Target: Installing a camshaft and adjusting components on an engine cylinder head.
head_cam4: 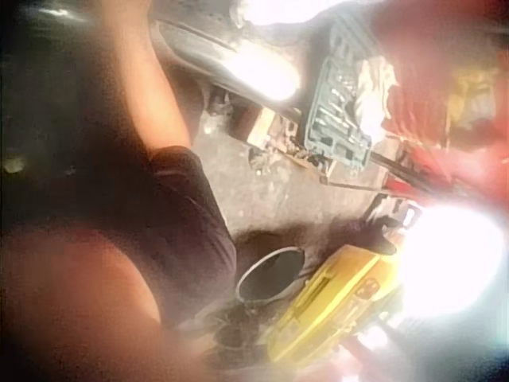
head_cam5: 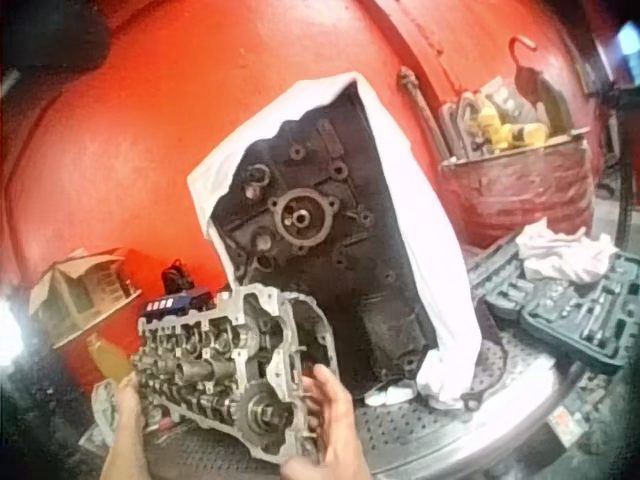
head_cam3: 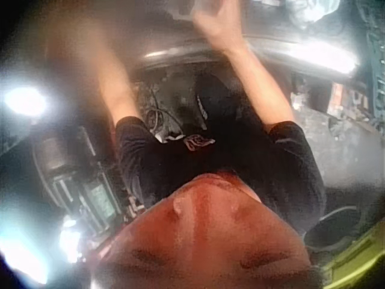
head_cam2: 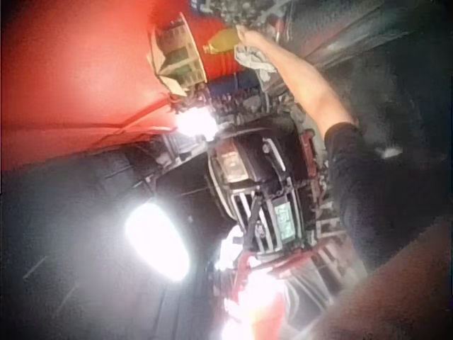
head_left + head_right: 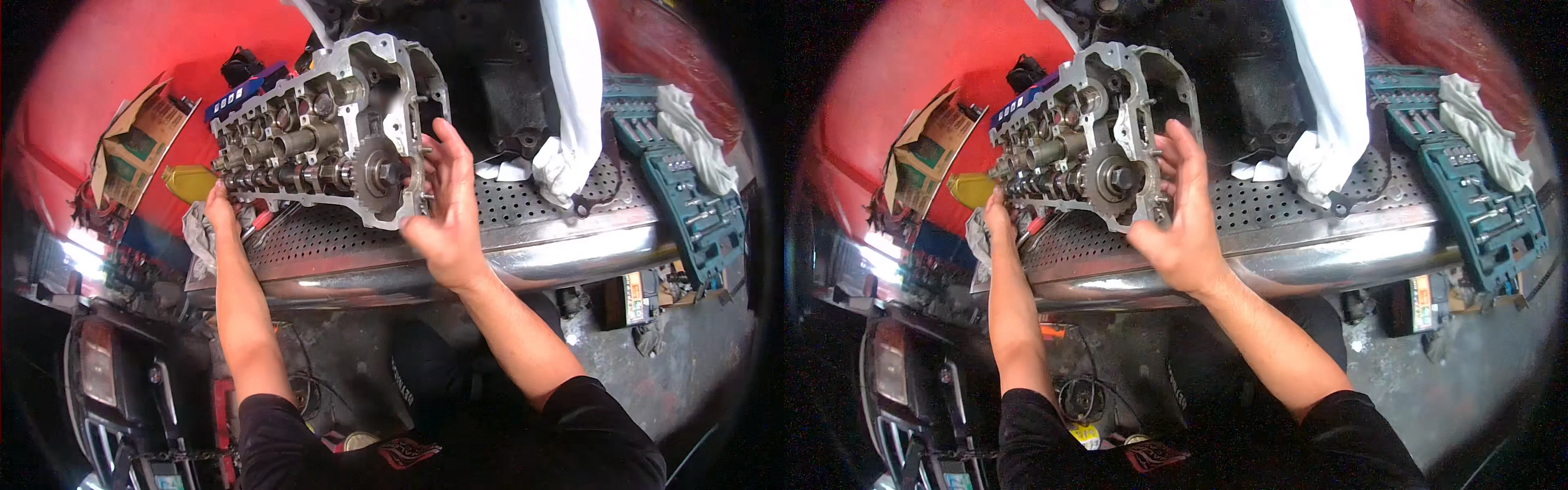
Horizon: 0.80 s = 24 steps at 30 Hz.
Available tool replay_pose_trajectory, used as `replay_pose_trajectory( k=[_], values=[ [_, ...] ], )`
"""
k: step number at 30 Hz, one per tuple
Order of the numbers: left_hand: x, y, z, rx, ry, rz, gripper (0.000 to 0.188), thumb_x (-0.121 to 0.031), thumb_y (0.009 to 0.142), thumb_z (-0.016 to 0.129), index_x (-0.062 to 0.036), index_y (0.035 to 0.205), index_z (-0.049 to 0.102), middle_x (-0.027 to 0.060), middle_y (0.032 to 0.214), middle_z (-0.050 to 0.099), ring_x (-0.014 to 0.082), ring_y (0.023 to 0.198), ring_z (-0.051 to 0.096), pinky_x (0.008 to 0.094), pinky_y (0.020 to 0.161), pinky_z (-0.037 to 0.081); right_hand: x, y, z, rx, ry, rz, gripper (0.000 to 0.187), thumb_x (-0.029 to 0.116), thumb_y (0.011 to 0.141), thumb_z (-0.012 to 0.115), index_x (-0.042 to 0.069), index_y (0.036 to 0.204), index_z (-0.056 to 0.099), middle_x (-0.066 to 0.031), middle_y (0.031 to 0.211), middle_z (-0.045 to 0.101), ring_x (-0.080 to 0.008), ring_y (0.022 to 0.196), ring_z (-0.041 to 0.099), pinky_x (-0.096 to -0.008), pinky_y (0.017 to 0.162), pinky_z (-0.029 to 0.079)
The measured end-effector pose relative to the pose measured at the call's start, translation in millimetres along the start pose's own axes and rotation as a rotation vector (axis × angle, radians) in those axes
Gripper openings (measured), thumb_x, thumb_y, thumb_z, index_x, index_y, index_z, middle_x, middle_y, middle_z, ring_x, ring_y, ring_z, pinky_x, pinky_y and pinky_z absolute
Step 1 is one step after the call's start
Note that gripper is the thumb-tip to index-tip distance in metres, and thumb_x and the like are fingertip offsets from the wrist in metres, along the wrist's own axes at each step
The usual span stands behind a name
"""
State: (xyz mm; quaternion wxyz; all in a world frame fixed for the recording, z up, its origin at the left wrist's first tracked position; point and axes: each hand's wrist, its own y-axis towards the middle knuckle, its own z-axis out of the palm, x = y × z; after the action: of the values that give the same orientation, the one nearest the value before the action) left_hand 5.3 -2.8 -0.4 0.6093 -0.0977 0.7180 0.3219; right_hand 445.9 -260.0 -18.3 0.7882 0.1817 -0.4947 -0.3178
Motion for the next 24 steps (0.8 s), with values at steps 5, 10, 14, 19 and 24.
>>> replay_pose_trajectory(
  k=[5,10,14,19,24],
  values=[
    [-4,-3,-1,0.026,0.011,-0.028,0.025,-0.038,0.103,0.065,-0.0139,0.103,0.072,-0.0043,0.076,0.057,0.0094,0.066,0.054,0.0271,0.054,0.046,-3,3,-6,-0.21,0.443,0.242,0.073,0.002,0.08,0.056,0.0,0.15,0.037,-0.0177,0.142,0.05,-0.0245,0.125,0.052,-0.038,0.105,0.043],
    [-8,-7,3,-0.008,-0.031,-0.052,0.023,-0.038,0.103,0.064,-0.0163,0.105,0.071,-0.0059,0.074,0.054,0.0093,0.065,0.051,0.0266,0.054,0.044,0,0,-4,-0.221,0.463,0.185,0.058,0.003,0.088,0.051,-0.004,0.144,0.044,-0.0169,0.138,0.056,-0.0222,0.121,0.056,-0.035,0.104,0.045],
    [-9,-12,7,-0.04,-0.041,-0.058,0.021,-0.039,0.102,0.066,-0.018,0.103,0.07,-0.0066,0.073,0.053,0.0086,0.065,0.05,0.0274,0.054,0.042,0,1,-3,-0.241,0.468,0.209,0.055,0.003,0.089,0.05,-0.004,0.143,0.045,-0.0165,0.137,0.058,-0.0218,0.12,0.057,-0.0341,0.103,0.045],
    [-11,-17,8,-0.106,-0.019,-0.041,0.022,-0.04,0.102,0.065,-0.0178,0.099,0.068,-0.0056,0.075,0.052,0.0103,0.067,0.05,0.0304,0.059,0.043,2,-1,-2,-0.23,0.487,0.212,0.051,0.004,0.09,0.051,-0.004,0.14,0.048,-0.0162,0.135,0.059,-0.0206,0.118,0.057,-0.0333,0.103,0.045],
    [-10,-16,6,-0.051,-0.036,-0.035,0.023,-0.041,0.102,0.066,-0.0179,0.099,0.068,-0.0053,0.077,0.052,0.0109,0.07,0.051,0.0309,0.06,0.044,2,-1,-2,-0.238,0.486,0.224,0.047,0.003,0.09,0.051,-0.004,0.136,0.05,-0.0163,0.132,0.06,-0.02,0.115,0.058,-0.0333,0.103,0.045]
  ],
)
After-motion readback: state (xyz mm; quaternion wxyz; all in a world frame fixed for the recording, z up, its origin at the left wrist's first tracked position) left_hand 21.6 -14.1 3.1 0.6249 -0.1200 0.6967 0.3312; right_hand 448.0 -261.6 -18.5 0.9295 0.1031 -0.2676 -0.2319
